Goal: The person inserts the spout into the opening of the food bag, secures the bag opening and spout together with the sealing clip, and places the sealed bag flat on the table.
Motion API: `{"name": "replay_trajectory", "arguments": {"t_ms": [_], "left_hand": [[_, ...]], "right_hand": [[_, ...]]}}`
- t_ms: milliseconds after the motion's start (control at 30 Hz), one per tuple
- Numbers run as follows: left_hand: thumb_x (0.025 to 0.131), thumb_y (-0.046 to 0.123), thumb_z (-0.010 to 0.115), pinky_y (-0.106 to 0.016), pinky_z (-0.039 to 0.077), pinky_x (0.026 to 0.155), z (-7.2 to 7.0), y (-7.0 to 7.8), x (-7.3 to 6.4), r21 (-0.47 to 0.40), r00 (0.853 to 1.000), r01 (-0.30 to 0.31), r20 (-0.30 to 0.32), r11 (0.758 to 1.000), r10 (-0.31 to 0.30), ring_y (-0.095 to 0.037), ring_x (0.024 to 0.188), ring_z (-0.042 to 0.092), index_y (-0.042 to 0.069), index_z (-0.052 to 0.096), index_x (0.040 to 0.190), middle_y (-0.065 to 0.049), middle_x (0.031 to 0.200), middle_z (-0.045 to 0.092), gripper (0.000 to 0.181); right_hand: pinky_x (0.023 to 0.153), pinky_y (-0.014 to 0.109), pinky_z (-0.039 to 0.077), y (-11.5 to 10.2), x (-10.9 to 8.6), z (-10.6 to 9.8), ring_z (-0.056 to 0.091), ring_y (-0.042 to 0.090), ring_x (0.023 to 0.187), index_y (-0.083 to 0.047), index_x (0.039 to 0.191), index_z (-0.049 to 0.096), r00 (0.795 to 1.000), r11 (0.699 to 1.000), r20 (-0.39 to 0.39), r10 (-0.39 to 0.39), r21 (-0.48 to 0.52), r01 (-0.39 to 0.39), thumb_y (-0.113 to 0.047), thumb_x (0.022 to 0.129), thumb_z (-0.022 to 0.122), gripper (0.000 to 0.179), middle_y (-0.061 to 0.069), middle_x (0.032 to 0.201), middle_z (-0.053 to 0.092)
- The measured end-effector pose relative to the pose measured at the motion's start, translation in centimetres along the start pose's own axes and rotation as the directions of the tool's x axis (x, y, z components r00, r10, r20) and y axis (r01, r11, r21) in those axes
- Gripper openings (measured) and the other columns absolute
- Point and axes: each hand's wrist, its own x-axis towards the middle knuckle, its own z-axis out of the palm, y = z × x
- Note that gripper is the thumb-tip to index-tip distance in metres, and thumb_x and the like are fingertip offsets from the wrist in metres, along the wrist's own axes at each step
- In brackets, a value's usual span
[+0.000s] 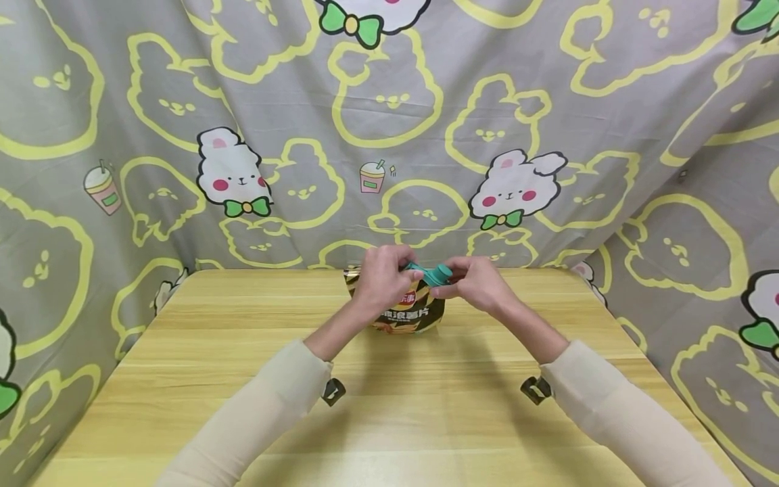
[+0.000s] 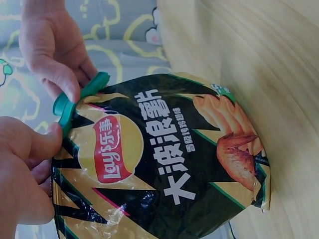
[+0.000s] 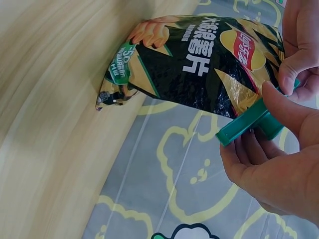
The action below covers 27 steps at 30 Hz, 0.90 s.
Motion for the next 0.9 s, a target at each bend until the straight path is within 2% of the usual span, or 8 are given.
{"name": "replay_trajectory", "arguments": {"t_ms": [233, 900], "left_hand": [[0.083, 0.011, 0.084, -0.02, 0.04, 0.053, 0.05, 0.14, -0.08, -0.005, 1.0, 0.006, 0.007, 1.0, -0.006, -0.01, 0.054, 0.048, 0.008, 0.072, 0.078, -0.001, 0.064, 0.067, 0.014], [0.084, 0.01, 0.083, -0.02, 0.038, 0.053, 0.13, 0.06, 0.01, -0.015, 1.0, -0.011, 0.013, 1.0, 0.012, -0.009, 0.053, 0.045, 0.008, 0.071, 0.077, -0.001, 0.063, 0.064, 0.014]], "right_hand": [[0.073, 0.03, 0.05, -0.35, 0.15, 0.54, 0.062, 0.021, 0.082, -0.006, 0.113, 0.074, 0.999, 1.0, -0.036, 0.011, -0.007, -0.011, -0.02, 0.078, 0.089, 0.04, 0.008, 0.095, 0.074], [0.065, 0.03, 0.043, -0.43, 0.69, 0.73, 0.055, 0.022, 0.077, -0.007, 0.107, 0.078, 0.993, 0.997, -0.099, 0.062, -0.036, -0.066, -0.021, 0.078, 0.089, 0.033, 0.008, 0.089, 0.075]]}}
